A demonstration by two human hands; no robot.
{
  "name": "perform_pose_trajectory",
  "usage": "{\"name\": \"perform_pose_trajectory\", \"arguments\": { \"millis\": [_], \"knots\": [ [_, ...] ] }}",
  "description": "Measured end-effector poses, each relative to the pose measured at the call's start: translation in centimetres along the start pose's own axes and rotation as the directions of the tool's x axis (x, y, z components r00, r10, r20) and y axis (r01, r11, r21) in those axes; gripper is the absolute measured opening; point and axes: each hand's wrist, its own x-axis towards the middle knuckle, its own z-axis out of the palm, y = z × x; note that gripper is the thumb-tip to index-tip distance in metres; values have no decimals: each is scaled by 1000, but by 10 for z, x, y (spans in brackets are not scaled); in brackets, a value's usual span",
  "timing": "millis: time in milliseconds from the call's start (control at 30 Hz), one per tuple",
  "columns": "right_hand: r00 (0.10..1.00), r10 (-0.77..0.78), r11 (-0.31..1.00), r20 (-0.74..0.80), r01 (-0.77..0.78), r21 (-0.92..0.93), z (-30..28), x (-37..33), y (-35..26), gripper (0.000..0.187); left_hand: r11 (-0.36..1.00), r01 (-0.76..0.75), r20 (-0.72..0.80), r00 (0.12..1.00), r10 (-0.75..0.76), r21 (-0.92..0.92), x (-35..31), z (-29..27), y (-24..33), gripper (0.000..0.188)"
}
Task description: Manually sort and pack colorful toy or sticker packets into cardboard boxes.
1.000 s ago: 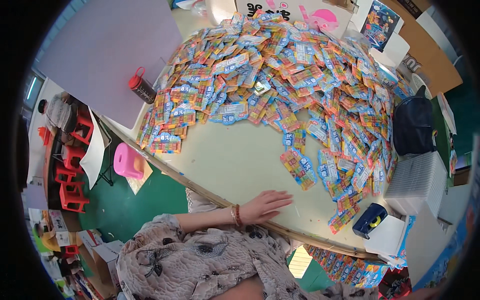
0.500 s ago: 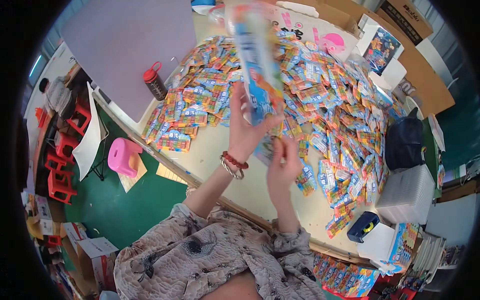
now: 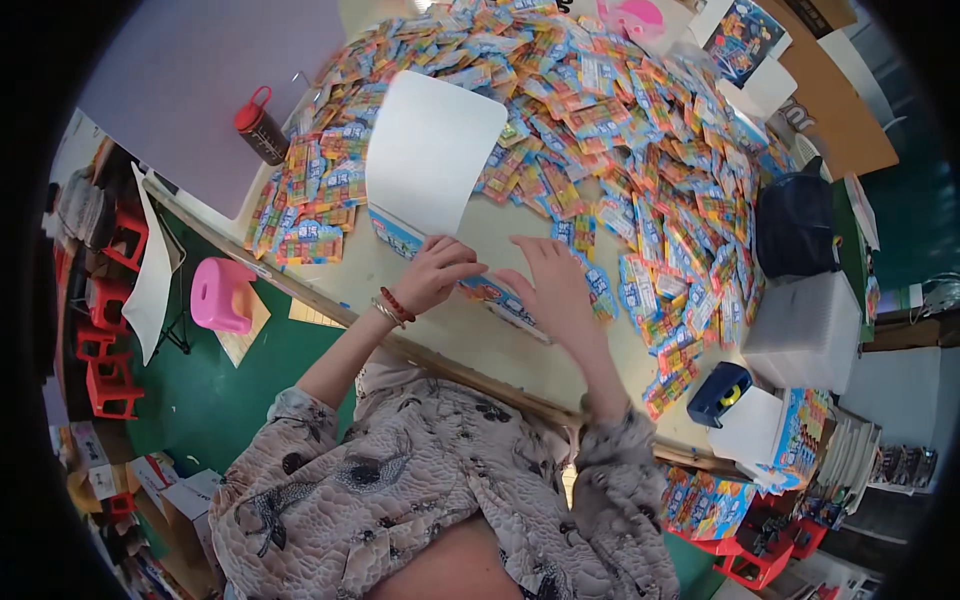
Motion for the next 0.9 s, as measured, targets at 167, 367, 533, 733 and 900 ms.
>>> {"name": "perform_pose_trajectory", "arguments": {
  "millis": [167,367,533,733,900],
  "knots": [
    [745,40,824,666,-402,399,33,9,31,47,985,-117,-36,992,123,128,-18,-6,13,59],
    [744,19,830,668,-384,404,39,12,24,43,985,-14,-71,997,27,174,-58,-10,30,54],
    [787,-12,920,617,-234,315,39,37,7,31,986,2,-46,999,6,165,-66,-7,33,37],
    [964,72,994,257,-47,-101,63,60,70,18,996,53,364,928,-77,75,-33,-49,50,20],
    [886,301,953,352,-274,-127,35,44,126,26,989,83,477,869,-130,118,-42,-96,24,13]
  ]
}}
